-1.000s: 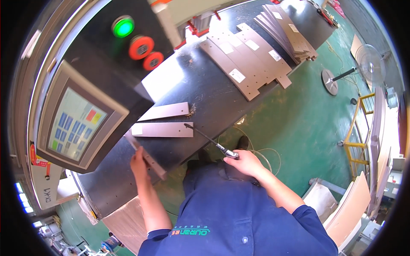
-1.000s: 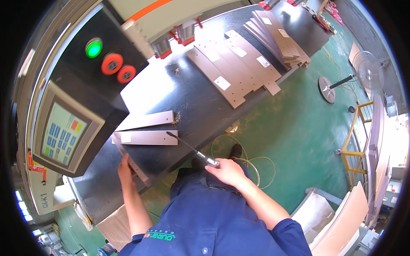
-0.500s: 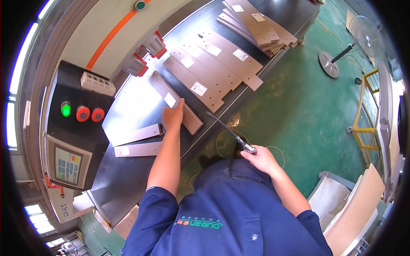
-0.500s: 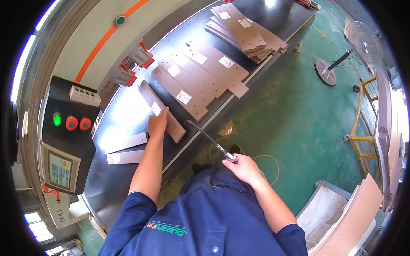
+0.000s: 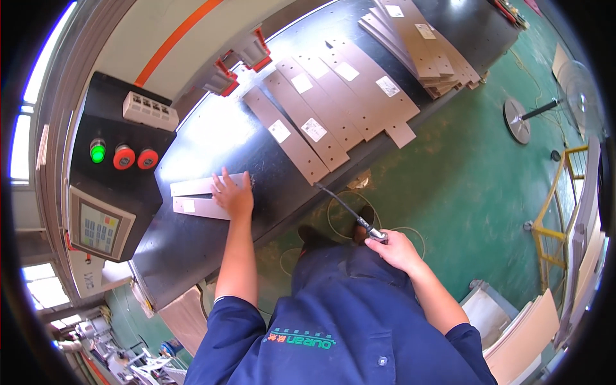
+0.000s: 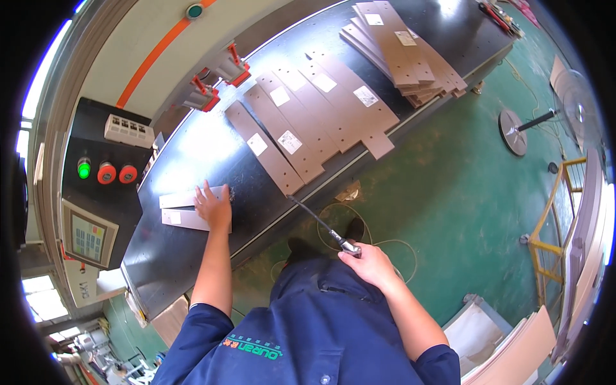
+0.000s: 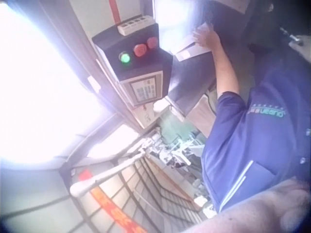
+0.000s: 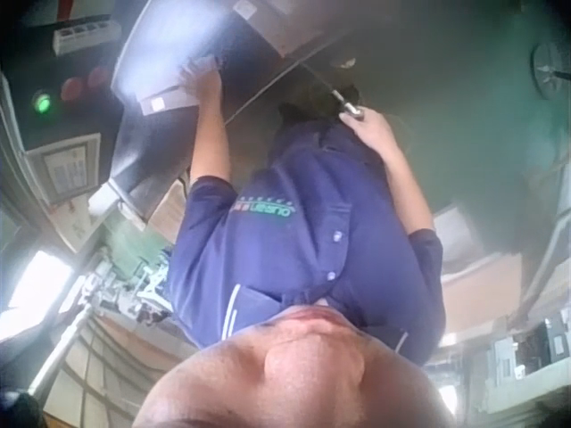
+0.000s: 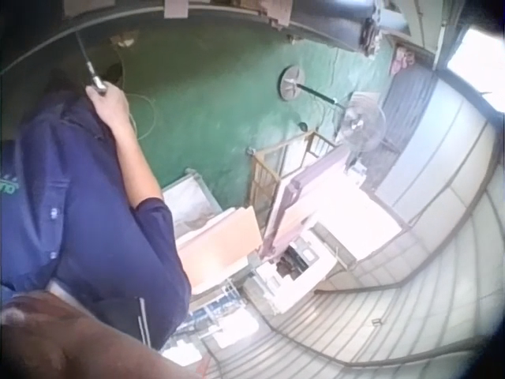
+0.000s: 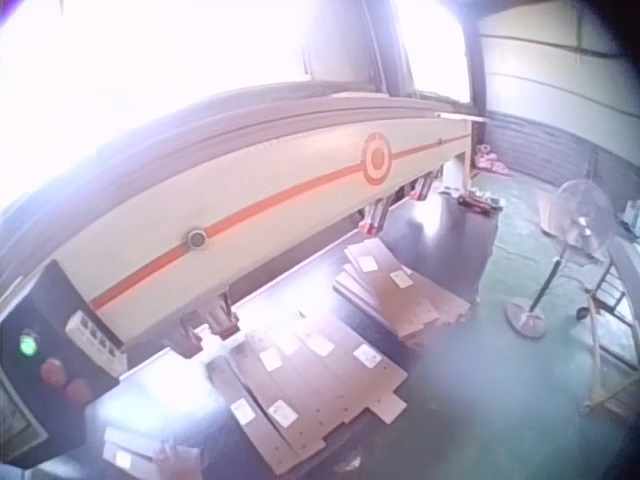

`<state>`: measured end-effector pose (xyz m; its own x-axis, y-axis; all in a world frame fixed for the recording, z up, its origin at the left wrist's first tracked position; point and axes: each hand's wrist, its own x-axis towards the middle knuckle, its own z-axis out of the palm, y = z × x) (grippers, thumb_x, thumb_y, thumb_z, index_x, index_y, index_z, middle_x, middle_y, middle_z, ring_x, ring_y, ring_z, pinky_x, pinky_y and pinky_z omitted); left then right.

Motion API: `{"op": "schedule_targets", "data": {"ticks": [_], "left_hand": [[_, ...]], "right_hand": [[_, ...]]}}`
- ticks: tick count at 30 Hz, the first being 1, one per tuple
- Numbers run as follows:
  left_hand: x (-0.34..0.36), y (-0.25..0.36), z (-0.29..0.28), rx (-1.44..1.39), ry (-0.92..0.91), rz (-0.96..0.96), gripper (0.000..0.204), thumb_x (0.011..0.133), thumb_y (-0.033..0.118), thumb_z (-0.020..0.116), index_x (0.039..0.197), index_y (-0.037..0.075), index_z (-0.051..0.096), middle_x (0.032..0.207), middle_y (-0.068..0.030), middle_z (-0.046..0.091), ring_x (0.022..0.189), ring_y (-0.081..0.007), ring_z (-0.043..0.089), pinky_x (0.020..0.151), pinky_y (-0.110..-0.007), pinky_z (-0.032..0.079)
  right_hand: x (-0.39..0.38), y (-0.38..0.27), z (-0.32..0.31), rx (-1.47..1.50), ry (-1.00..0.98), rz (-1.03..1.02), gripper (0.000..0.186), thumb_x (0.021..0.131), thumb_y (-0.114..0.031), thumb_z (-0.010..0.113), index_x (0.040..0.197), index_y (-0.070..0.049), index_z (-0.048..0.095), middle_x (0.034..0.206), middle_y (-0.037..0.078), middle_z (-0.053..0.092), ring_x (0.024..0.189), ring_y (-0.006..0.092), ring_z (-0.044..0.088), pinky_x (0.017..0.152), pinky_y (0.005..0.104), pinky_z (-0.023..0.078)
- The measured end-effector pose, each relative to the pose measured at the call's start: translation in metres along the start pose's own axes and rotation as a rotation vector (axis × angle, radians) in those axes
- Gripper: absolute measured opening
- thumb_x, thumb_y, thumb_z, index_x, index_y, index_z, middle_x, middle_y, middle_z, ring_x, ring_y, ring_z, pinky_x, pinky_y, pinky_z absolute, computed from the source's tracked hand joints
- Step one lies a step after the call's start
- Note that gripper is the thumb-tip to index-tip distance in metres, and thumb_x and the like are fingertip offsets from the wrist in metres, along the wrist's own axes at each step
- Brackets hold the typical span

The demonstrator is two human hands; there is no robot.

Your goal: The person feeds wooden boards into an industrial woodworking machine, presses a button to activate the machine cycle, and moves the boards into a stack. They hold an air nozzle in their right hand to occasionally blow debris from the workpiece.

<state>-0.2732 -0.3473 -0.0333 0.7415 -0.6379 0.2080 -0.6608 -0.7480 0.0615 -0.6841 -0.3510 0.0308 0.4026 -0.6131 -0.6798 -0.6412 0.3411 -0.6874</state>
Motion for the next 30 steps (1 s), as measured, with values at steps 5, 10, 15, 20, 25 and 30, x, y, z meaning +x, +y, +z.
{"op": "schedule_targets", "data": {"ticks": [5,10,15,20,25,30], "left_hand": [[-0.02,-0.069,0.0,-0.088,-0.105,0.097,0.06,0.095,0.049,0.051,0.145,0.018,0.044,0.153,-0.0173,0.035,0.142,-0.0424,0.027,0.115,-0.059,0.016],[-0.046,-0.108,-0.017,-0.109,-0.007,0.098,0.052,0.091,0.04,0.058,0.136,0.013,0.053,0.144,-0.0176,0.043,0.141,-0.0424,0.028,0.115,-0.059,0.014],[-0.036,-0.197,-0.02,-0.204,0.037,0.247,0.042,0.089,0.031,0.063,0.125,0.01,0.06,0.135,-0.0169,0.05,0.135,-0.0415,0.036,0.113,-0.057,0.021],[-0.005,-0.3,-0.021,-0.291,0.014,0.353,0.034,0.087,0.025,0.065,0.115,0.006,0.062,0.124,-0.02,0.053,0.127,-0.0433,0.041,0.109,-0.054,0.028],[0.029,-0.377,-0.025,-0.272,-0.072,0.347,0.037,0.087,0.026,0.064,0.116,0.003,0.061,0.124,-0.0218,0.055,0.123,-0.0418,0.046,0.107,-0.05,0.033],[0.02,-0.435,0.019,0.224,-0.091,0.21,0.055,0.084,0.04,0.065,0.119,-0.002,0.061,0.119,-0.0225,0.06,0.116,-0.0416,0.052,0.1,-0.058,0.035]], "right_hand": [[0.021,-0.031,0.016,-0.178,-0.116,-0.029,0.036,0.087,-0.045,0.065,0.091,-0.01,0.068,0.081,0.009,0.07,0.08,0.0281,0.068,0.074,0.0381,0.051],[0.031,-0.067,0.058,-0.278,-0.147,-0.098,0.039,0.086,-0.048,0.064,0.093,-0.01,0.071,0.085,0.011,0.071,0.083,0.0296,0.069,0.075,0.0396,0.052],[0.031,-0.111,0.115,-0.387,-0.17,-0.092,0.042,0.086,-0.05,0.064,0.099,-0.01,0.071,0.091,0.013,0.072,0.089,0.0324,0.069,0.08,0.0408,0.053],[0.035,-0.133,0.195,-0.377,-0.166,-0.161,0.044,0.087,-0.051,0.063,0.099,-0.009,0.071,0.093,0.014,0.072,0.091,0.034,0.068,0.082,0.0416,0.052],[0.034,-0.175,0.254,-0.434,-0.219,-0.194,0.046,0.086,-0.051,0.062,0.099,-0.007,0.069,0.091,0.018,0.07,0.091,0.0395,0.066,0.08,0.0446,0.051],[0.041,-0.192,0.293,-0.488,-0.273,-0.281,0.043,0.087,-0.048,0.063,0.106,-0.01,0.07,0.096,0.018,0.071,0.093,0.0387,0.066,0.081,0.0438,0.051]]}}
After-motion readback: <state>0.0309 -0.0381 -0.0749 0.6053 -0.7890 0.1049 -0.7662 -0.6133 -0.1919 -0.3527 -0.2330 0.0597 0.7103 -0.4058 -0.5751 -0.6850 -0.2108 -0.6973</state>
